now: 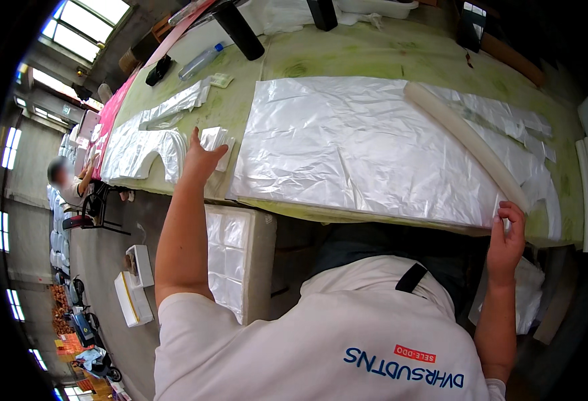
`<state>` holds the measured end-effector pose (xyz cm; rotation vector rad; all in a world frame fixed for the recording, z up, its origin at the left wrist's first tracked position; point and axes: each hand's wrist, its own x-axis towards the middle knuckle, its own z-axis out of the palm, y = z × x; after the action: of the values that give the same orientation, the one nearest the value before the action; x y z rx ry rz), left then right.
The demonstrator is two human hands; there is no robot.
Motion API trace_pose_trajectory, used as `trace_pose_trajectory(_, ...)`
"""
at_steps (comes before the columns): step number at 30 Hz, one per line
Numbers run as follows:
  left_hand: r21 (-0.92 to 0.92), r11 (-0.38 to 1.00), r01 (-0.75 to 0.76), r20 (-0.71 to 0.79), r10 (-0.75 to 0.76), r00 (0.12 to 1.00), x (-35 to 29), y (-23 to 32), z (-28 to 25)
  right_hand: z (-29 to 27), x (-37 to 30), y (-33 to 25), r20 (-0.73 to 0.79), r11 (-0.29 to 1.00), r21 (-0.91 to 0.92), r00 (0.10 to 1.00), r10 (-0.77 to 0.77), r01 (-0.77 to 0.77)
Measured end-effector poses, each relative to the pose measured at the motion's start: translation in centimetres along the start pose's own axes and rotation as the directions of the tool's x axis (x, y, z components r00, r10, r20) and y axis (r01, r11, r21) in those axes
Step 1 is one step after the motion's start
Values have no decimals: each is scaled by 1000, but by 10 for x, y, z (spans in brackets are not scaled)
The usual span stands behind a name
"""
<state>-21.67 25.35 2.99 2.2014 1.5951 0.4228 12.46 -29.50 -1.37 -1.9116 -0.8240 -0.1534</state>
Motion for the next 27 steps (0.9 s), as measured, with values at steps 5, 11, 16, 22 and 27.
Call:
trace_pose_trajectory(5,62,998,-33,-52,36,998,-10,20,3,-12,12,0,-31,957,-270,992,-121,108)
trace_pose_trajectory(11,134,802,-581,-313,591,744,-38,47,6,-22,53,22,117,864,-485,989,-93,138)
trace_pose_trajectory(16,-344,647,-681,-40,714,699,-121,131,51,-21,31,-35,294,913,-405,938,183,-51)
trace_pose_trajectory(22,-572,382,-726,150,919,365,-194,245,120,36,-24,-64,367,930,150,892,263,-335)
trace_pose_trajectory(27,-425,356,-832,243,930,274,-210,281,164,49,-43,-69,366,909,256,903,225,-330)
